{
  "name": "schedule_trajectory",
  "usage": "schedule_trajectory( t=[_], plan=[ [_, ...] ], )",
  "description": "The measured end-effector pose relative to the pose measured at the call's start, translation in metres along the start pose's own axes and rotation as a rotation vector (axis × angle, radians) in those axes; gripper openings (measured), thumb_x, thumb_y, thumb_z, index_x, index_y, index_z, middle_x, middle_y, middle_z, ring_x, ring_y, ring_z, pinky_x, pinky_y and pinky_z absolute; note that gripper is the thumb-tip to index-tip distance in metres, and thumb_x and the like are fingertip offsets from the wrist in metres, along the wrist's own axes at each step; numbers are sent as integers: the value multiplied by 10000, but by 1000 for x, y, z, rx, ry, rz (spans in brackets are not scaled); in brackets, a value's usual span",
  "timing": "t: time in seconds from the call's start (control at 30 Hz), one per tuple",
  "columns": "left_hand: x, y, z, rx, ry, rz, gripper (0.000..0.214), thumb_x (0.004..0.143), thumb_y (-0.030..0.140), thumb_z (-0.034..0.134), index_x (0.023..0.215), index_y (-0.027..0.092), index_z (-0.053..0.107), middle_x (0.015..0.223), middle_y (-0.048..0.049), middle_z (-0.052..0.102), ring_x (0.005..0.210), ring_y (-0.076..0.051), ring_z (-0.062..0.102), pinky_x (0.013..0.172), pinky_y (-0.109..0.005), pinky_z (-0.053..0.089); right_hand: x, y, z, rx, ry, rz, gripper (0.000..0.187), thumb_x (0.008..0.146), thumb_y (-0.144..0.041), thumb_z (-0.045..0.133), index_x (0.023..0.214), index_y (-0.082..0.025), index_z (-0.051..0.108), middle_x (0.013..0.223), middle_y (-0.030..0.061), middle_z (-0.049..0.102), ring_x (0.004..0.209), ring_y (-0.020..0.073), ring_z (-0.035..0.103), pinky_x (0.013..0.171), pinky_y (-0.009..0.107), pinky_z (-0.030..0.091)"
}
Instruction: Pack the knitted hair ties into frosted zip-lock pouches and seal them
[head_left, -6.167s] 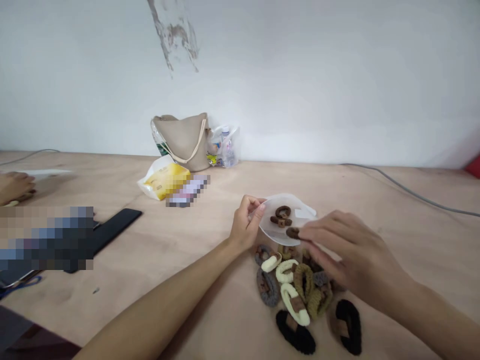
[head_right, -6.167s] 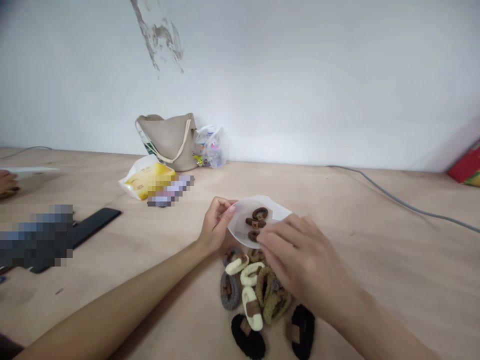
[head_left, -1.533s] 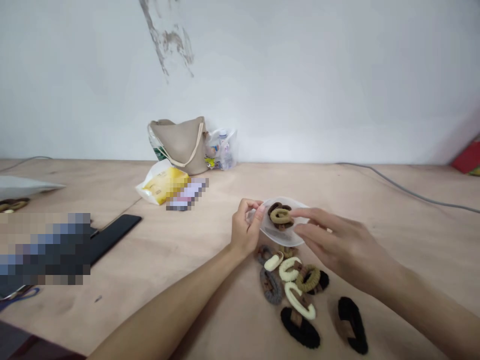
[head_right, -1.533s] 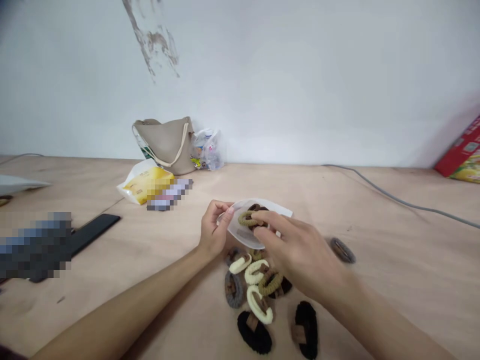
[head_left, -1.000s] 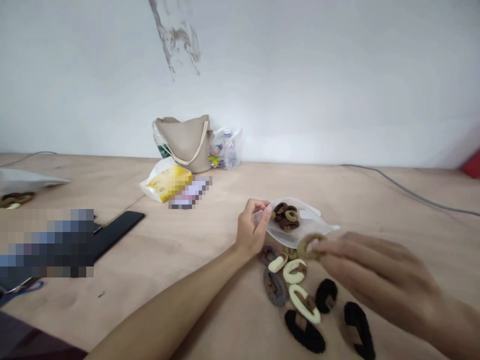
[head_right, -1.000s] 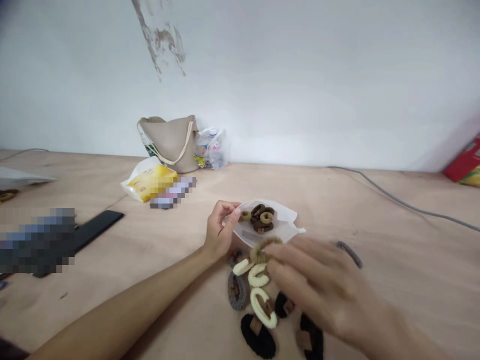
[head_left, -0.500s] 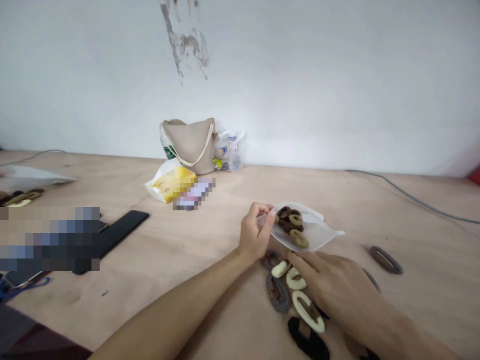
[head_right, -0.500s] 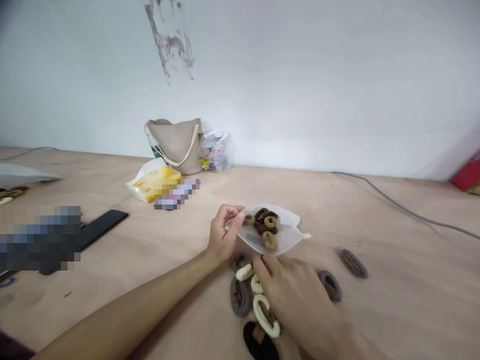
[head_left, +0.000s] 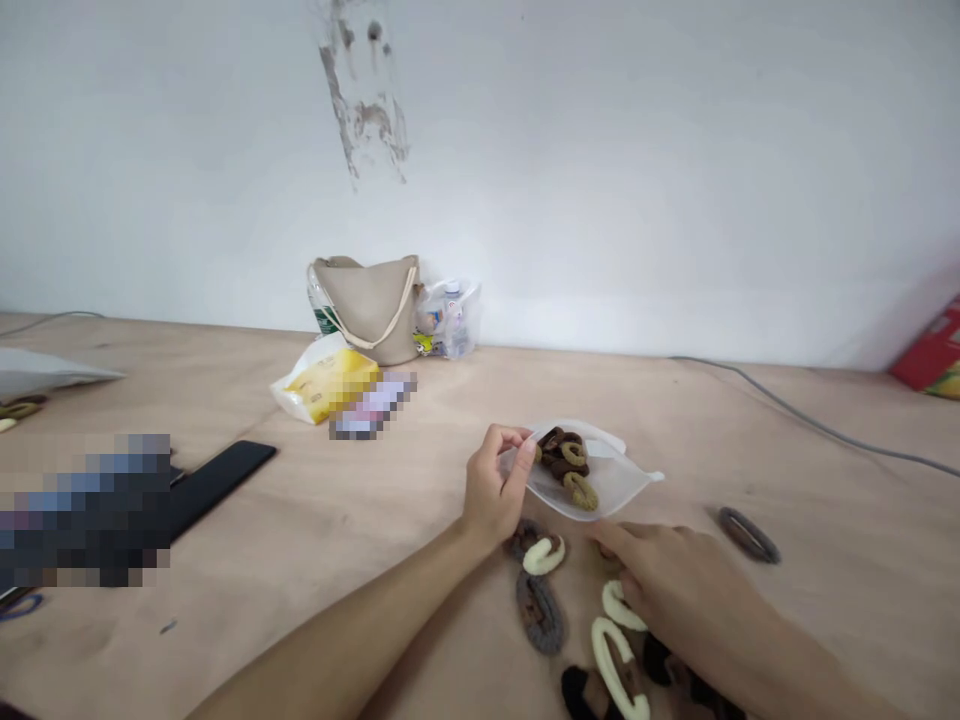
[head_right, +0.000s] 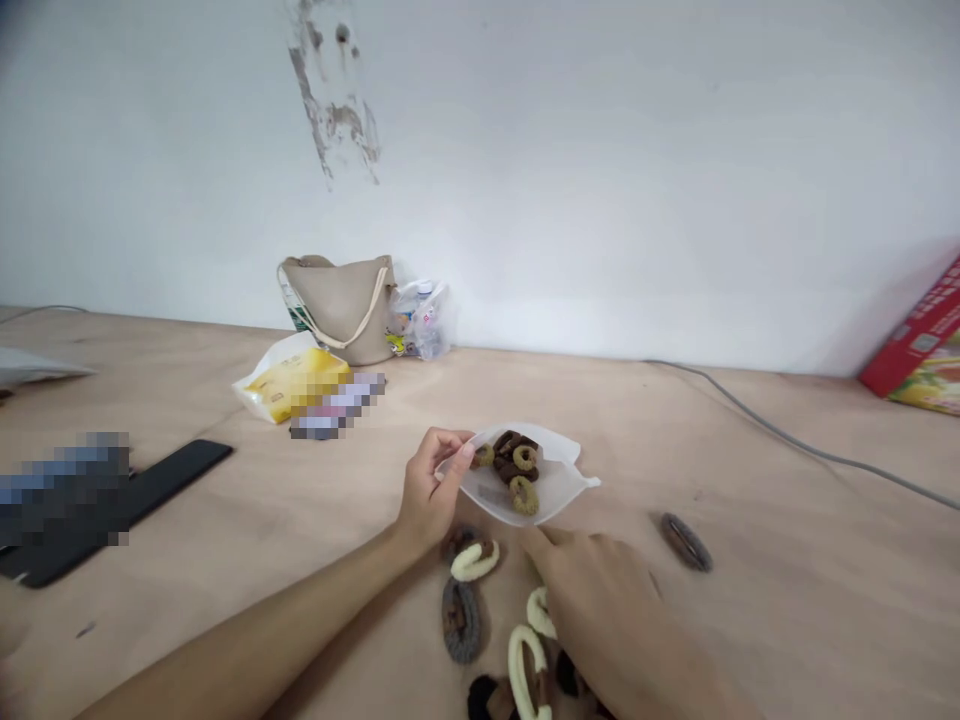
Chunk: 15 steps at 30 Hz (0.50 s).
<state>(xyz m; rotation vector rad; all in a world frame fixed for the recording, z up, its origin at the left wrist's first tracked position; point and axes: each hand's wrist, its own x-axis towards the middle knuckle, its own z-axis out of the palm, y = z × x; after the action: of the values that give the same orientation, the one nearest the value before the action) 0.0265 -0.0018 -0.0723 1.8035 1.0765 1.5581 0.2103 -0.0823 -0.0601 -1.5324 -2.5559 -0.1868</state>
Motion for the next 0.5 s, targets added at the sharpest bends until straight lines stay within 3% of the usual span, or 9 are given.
schedule_trajectory(
  t=[0.17, 0.23, 0.33, 0.4, 0.5],
  plan=[
    [0, 0, 0, 2, -4, -9, 138, 861, 302, 504, 767, 203, 488, 881, -36, 653, 795, -160, 618, 766, -293, 477, -15, -5, -12, 21, 45, -36, 236, 740, -28, 458, 809, -236, 546, 668, -29, 640, 514, 147, 602, 440, 274, 276],
    [0, 1, 1, 2, -8, -9, 138, 862, 304, 502, 768, 204, 494, 876, -35, 652, 791, -160, 616, 765, -296, 479, -15, -10, -23, 65, 181, -138, 236, 785, -38, 411, 821, -227, 548, 703, -21, 639, 530, 130, 595, 469, 264, 333],
    [1, 1, 0, 0, -8, -7, 131, 860, 308, 506, 785, 201, 512, 876, -36, 651, 797, -162, 614, 767, -300, 482, -7, -9, -34, 57, 444, -334, 296, 819, -50, 381, 1013, -189, 555, 924, 46, 675, 694, 140, 629, 598, 255, 430],
    [1, 1, 0, -3, -5, -5, 135, 859, 312, 508, 786, 198, 514, 880, -37, 651, 800, -163, 614, 765, -298, 483, 2, -4, -33, -31, 525, -318, 318, 823, -48, 392, 1072, -169, 548, 1030, 78, 662, 771, 160, 632, 645, 269, 446],
    [0, 2, -1, 1, -10, 1, 150, 863, 309, 503, 762, 198, 499, 877, -33, 653, 806, -163, 615, 764, -289, 477, 7, 1, -26, -84, 424, -169, 257, 826, -52, 406, 928, -193, 596, 865, 39, 673, 658, 155, 617, 561, 268, 429]
  ],
)
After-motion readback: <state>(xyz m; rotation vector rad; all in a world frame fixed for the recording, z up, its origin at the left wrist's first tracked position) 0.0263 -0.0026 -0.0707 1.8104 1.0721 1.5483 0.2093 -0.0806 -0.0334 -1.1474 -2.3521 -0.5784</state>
